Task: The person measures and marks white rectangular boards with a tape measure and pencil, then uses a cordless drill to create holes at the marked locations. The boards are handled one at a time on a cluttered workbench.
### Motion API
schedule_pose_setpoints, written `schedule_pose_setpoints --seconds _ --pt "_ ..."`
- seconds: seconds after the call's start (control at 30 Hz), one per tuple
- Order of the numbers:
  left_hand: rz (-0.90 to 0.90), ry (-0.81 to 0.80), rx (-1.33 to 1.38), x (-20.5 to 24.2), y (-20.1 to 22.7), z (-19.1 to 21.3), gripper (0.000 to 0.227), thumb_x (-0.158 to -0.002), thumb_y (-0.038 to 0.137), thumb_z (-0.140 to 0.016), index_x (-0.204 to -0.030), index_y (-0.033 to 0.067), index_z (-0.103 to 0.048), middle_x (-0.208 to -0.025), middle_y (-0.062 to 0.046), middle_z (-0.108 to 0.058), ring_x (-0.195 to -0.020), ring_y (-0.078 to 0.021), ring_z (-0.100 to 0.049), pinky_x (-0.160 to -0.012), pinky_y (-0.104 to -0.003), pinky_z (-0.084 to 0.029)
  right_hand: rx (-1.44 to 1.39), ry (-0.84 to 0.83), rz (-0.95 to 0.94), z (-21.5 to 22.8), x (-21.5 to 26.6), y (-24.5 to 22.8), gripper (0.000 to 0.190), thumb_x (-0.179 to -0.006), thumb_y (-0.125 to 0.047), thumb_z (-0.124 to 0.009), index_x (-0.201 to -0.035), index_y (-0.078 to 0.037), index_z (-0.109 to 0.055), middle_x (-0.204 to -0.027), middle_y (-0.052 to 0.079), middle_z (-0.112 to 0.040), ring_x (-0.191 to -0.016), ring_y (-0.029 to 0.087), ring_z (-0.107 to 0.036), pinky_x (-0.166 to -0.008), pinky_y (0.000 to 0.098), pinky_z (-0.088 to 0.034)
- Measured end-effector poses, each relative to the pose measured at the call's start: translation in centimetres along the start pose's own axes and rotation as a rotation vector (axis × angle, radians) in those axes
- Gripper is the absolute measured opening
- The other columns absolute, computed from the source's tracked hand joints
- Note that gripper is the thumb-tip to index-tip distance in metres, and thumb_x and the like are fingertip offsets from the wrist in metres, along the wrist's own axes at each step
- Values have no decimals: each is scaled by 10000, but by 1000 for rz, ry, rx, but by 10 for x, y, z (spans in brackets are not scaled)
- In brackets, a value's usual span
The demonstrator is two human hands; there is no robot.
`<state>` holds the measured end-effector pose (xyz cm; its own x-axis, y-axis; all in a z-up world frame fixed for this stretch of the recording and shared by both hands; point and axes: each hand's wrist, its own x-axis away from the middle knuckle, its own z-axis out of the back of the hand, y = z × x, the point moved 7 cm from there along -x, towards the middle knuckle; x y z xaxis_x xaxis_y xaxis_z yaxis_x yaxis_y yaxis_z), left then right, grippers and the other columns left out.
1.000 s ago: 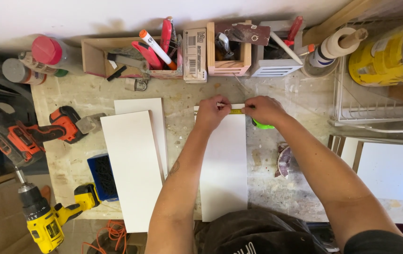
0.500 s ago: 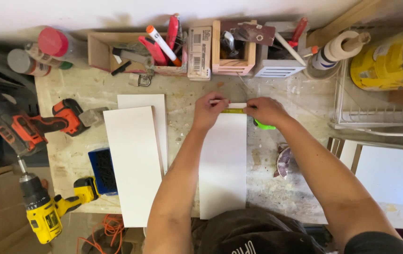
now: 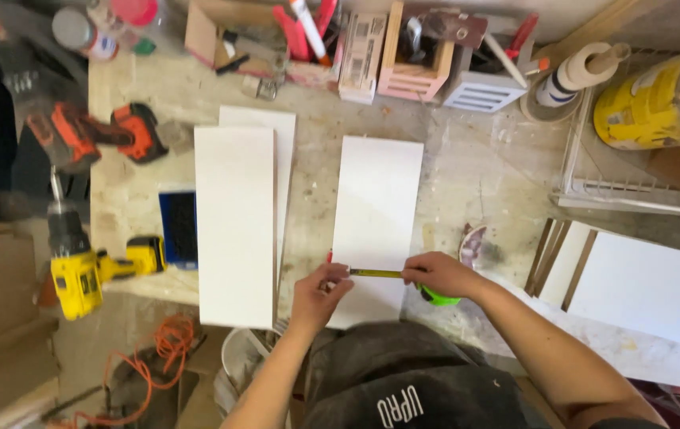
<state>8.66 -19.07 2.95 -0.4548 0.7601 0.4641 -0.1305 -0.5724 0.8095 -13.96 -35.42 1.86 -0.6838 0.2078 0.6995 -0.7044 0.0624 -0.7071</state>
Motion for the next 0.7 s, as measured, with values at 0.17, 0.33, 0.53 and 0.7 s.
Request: schedule_pose_setpoints --seconds 0.17,0.33,0.53,0.7 --pt "220 162 -290 97 -65 8 326 -853 306 -854 -1129 160 -758 -942 -91 -829 -900 -316 -778 -790 -451 -606 110 176 178 -33 -7 49 287 -1056 -335 -645 -1168 -113 -788 -1144 156 -786 -1176 398 -699 -1057 520 -518" --pt "330 252 -313 143 -88 7 421 -842 203 -841 -1218 76 -700 -1094 -205 -799 -1043 -427 -757 -901 -539 -597 175 382 150 -7 -27 57 306 -1122 -366 -627 -1183 -100 -766 -1165 206 -737 -1184 442 -664 -1045 551 -494" --pt "386 305 108 150 -78 -20 545 -918 85 -754 -1420 75 -542 -1415 -237 -653 -1186 -324 -731 -984 -444 -634 291 309 -16 -43 -9 49 329 -1085 -490 -623 -1001 -227 -802 -996 84 -772 -1075 355 -716 -937 468 -531" --pt "285 474 167 151 -91 -11 635 -872 64 -763 -1462 64 -526 -1405 -285 -651 -1235 -422 -691 -1057 -531 -592 222 103 65 -95 -4 18 323 -1091 -381 -625 -1007 -101 -761 -956 180 -739 -942 335 -666 -849 483 -517"
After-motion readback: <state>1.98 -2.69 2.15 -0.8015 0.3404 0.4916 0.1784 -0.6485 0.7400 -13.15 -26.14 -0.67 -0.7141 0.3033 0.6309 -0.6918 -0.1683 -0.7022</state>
